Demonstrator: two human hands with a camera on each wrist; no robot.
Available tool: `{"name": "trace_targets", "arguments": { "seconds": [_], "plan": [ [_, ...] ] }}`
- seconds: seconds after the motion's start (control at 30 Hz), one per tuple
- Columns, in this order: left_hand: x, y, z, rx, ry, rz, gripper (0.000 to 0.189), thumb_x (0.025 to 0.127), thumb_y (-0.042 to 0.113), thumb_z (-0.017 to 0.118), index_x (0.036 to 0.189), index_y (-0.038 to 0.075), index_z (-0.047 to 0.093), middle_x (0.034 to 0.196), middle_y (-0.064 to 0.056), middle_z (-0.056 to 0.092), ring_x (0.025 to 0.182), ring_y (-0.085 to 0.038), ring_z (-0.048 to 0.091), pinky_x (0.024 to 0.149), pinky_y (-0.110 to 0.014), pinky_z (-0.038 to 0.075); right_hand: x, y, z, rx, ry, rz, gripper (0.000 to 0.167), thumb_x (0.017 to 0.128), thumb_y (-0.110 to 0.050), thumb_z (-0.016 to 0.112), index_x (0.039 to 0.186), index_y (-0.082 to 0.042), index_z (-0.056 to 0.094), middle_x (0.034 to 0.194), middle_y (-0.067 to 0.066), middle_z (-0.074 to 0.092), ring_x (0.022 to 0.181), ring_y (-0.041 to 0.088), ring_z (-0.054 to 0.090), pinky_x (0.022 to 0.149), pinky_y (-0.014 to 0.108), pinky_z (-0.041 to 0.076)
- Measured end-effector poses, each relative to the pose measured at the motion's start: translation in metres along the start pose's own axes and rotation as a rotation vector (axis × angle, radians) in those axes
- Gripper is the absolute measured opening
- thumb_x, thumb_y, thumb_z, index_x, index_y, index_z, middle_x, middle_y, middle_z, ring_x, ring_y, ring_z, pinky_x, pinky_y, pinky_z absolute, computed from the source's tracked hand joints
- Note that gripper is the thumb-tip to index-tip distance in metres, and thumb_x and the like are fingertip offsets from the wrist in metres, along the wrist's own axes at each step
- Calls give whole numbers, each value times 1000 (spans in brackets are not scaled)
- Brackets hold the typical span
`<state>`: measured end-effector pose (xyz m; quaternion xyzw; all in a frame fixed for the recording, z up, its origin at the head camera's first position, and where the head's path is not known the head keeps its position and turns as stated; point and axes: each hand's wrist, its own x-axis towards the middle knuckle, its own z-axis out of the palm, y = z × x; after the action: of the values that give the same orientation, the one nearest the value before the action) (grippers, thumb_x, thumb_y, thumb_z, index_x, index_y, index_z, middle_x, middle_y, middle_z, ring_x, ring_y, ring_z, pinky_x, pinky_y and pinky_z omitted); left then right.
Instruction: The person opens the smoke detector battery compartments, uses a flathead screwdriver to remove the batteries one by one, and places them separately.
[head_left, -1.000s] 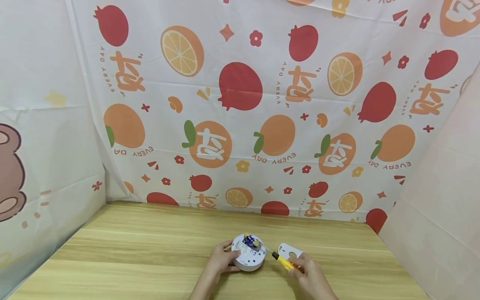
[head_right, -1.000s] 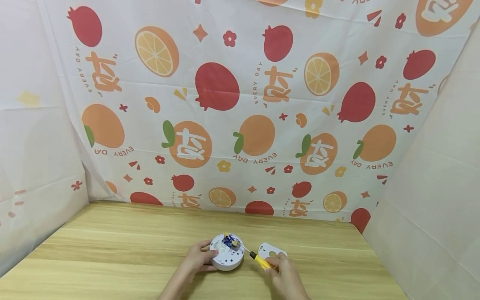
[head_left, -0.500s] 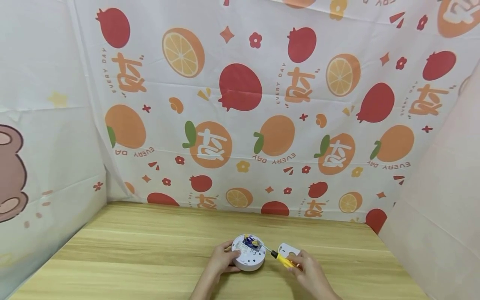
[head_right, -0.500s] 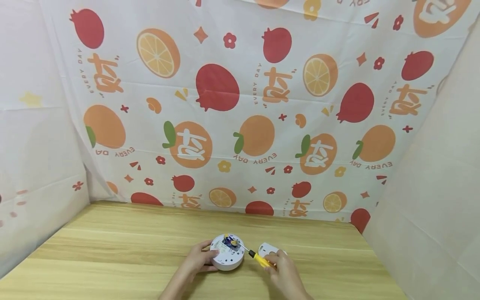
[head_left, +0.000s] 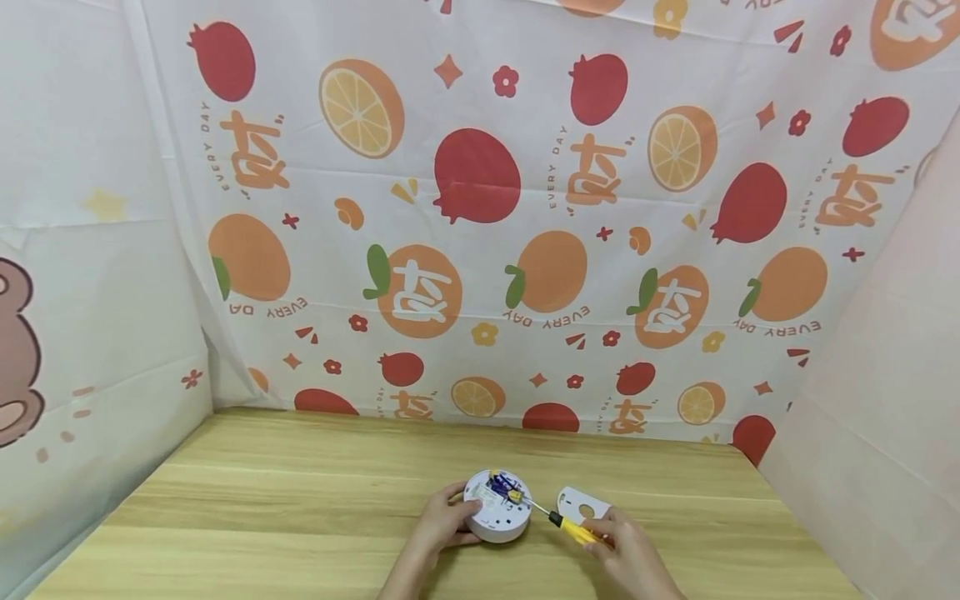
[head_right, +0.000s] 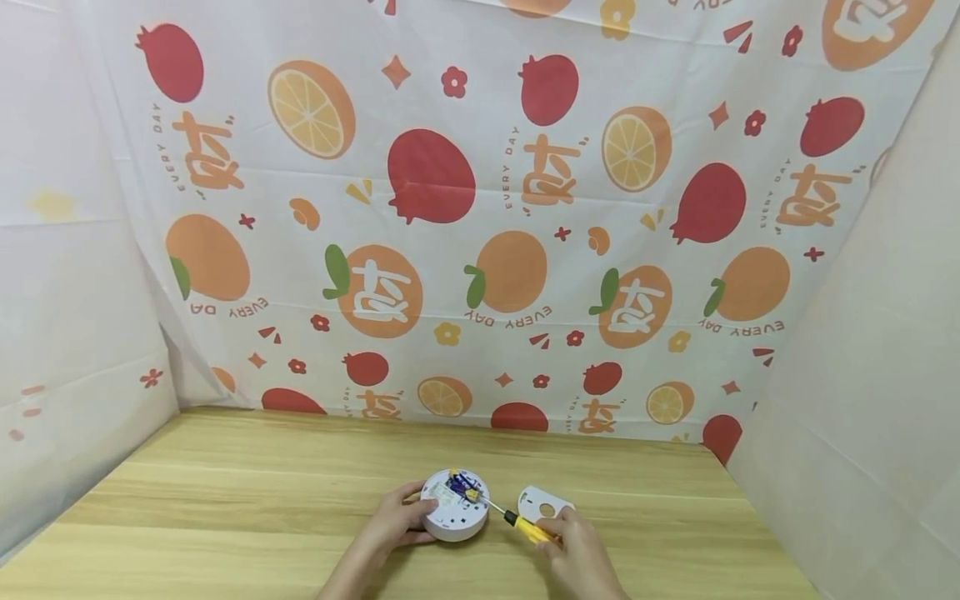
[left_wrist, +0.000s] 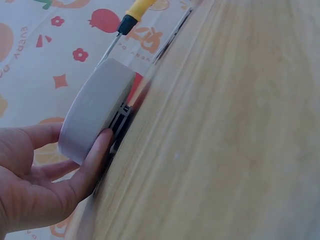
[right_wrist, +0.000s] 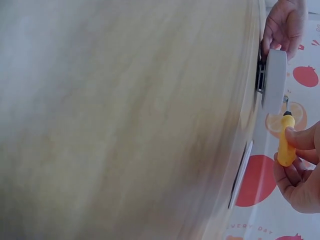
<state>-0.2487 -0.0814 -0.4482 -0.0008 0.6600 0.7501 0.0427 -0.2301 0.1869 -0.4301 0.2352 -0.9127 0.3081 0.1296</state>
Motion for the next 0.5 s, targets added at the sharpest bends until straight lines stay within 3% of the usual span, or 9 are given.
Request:
{"name": "trace_targets", "arguments": {
  "seconds": [0.17,0.3,0.5],
  "plan": [
    [4,0,-1,25,64,20,53,87,6,54,125,-22,30,108,-34,52,73,-19,59,62,-33,56,1,4,-5,15,-22,18,23,74,0,71,96,5,68,81,-2,50,66,5,44,54,21,44],
    [5,2,-3,34,95,43,54,88,7,53,125,-23,29,114,-39,46,84,-26,59,71,-36,55,2,5,-10,9,-29,67,20,75,1,70,95,3,68,83,-1,50,66,6,44,55,21,44],
    [6,4,-3,27,138,58,52,88,6,53,126,-22,30,113,-37,47,93,-30,57,77,-40,53,4,6,-16,-4,32,127,19,73,2,72,91,1,69,79,-2,49,65,6,42,53,21,42]
  ]
}}
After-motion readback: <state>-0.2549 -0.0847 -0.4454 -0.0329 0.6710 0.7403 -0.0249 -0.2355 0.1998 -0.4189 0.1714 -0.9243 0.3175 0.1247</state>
